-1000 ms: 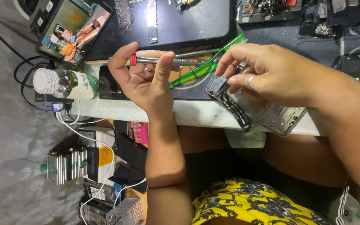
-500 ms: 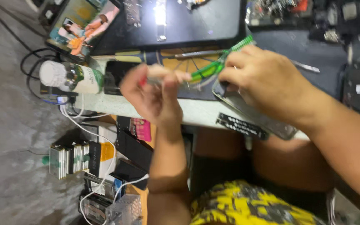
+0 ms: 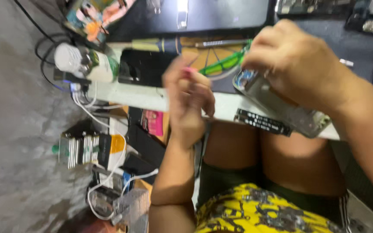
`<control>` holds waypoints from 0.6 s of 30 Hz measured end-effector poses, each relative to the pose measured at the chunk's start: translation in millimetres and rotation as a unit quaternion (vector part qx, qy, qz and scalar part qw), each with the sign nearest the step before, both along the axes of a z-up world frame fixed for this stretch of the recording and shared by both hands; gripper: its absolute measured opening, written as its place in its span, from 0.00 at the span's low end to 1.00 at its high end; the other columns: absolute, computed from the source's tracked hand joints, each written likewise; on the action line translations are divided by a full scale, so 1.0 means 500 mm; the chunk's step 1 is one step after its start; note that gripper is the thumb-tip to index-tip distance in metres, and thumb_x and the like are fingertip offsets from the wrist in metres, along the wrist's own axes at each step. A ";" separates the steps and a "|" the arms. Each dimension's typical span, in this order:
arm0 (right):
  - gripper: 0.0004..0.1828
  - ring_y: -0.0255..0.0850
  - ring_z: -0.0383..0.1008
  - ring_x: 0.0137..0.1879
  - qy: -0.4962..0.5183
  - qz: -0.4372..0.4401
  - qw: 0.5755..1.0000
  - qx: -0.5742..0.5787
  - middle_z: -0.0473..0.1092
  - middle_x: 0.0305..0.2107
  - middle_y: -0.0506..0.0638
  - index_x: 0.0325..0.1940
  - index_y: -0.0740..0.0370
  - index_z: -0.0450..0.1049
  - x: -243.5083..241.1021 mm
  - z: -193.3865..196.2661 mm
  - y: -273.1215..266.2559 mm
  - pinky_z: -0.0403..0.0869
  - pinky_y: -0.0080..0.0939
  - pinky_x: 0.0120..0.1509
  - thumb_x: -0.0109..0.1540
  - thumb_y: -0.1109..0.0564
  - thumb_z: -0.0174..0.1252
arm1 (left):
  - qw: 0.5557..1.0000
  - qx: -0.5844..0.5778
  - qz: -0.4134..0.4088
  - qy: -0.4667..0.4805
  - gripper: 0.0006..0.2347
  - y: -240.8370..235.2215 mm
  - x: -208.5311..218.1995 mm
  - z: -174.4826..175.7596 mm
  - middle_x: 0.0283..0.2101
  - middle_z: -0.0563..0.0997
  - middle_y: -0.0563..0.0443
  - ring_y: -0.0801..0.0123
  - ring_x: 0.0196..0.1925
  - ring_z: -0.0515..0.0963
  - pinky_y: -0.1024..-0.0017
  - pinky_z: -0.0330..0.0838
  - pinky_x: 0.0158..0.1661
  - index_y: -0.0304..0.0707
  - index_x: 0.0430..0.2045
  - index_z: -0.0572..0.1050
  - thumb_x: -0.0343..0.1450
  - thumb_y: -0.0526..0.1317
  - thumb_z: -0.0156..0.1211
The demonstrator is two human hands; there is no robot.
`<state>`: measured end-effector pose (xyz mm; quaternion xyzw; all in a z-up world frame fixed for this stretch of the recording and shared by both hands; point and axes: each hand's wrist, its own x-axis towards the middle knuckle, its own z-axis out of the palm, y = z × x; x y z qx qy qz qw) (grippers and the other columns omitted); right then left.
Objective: The person cleans the interior of a disassembled smartphone using a green brush and a precision screwdriver. They scrub the battery area and connectors, then use the screwdriver to adjust or remove small components inside the phone chassis.
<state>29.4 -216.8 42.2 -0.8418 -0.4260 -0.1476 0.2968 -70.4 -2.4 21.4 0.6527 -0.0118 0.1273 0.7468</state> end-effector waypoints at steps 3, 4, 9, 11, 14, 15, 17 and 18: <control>0.07 0.53 0.73 0.46 0.021 -0.013 0.999 0.044 0.74 0.37 0.54 0.40 0.63 0.79 0.000 -0.002 -0.005 0.73 0.49 0.50 0.58 0.65 0.66 | 0.903 0.386 -0.123 -0.146 0.09 -0.005 -0.034 0.002 0.38 0.76 0.51 0.66 0.34 0.79 0.67 0.76 0.36 0.44 0.57 0.69 0.84 0.39 0.50; 0.06 0.54 0.73 0.44 0.021 -0.017 0.998 0.063 0.73 0.35 0.56 0.40 0.65 0.78 0.007 0.005 -0.007 0.72 0.50 0.50 0.59 0.65 0.66 | 0.864 0.459 -0.135 -0.153 0.10 -0.013 -0.037 0.004 0.36 0.77 0.51 0.63 0.32 0.79 0.65 0.74 0.34 0.43 0.54 0.73 0.78 0.39 0.57; 0.05 0.49 0.74 0.39 0.133 -0.082 0.978 0.135 0.73 0.33 0.58 0.43 0.69 0.78 0.005 0.020 -0.019 0.69 0.44 0.43 0.64 0.64 0.65 | 0.775 0.586 -0.166 -0.171 0.11 -0.018 -0.036 0.011 0.35 0.78 0.53 0.59 0.31 0.80 0.62 0.72 0.30 0.43 0.45 0.76 0.71 0.40 0.67; 0.06 0.43 0.74 0.37 0.194 -0.094 0.963 0.162 0.74 0.33 0.57 0.44 0.69 0.78 0.006 0.017 -0.022 0.69 0.41 0.40 0.65 0.63 0.64 | 0.759 0.604 -0.164 -0.181 0.12 -0.017 -0.035 0.007 0.35 0.78 0.53 0.60 0.30 0.79 0.63 0.72 0.30 0.43 0.47 0.77 0.70 0.37 0.65; 0.07 0.34 0.72 0.37 0.260 -0.103 0.941 0.191 0.76 0.33 0.52 0.45 0.67 0.79 0.010 0.009 -0.023 0.69 0.36 0.41 0.66 0.61 0.64 | 0.756 0.601 -0.178 -0.188 0.12 -0.013 -0.032 0.008 0.32 0.76 0.53 0.60 0.27 0.78 0.63 0.72 0.28 0.41 0.46 0.78 0.69 0.37 0.64; 0.07 0.31 0.71 0.38 0.283 -0.104 0.933 0.197 0.76 0.33 0.50 0.47 0.65 0.80 0.010 0.007 -0.024 0.69 0.34 0.42 0.67 0.60 0.65 | 0.759 0.593 -0.189 -0.192 0.12 -0.011 -0.028 0.012 0.31 0.76 0.53 0.60 0.27 0.78 0.63 0.71 0.28 0.41 0.46 0.79 0.69 0.36 0.64; 0.07 0.27 0.70 0.37 0.309 -0.113 0.923 0.200 0.77 0.33 0.47 0.47 0.64 0.80 0.013 0.005 -0.028 0.69 0.32 0.42 0.67 0.58 0.65 | 0.765 0.575 -0.213 -0.197 0.11 -0.003 -0.021 0.027 0.30 0.75 0.53 0.60 0.25 0.77 0.62 0.70 0.26 0.42 0.44 0.80 0.68 0.34 0.65; 0.08 0.27 0.70 0.36 0.313 -0.122 0.921 0.198 0.76 0.32 0.46 0.45 0.64 0.80 0.015 0.005 -0.032 0.69 0.32 0.40 0.66 0.58 0.65 | 0.774 0.561 -0.200 -0.215 0.12 0.002 -0.016 0.037 0.30 0.75 0.52 0.60 0.26 0.77 0.62 0.71 0.28 0.42 0.45 0.79 0.67 0.34 0.64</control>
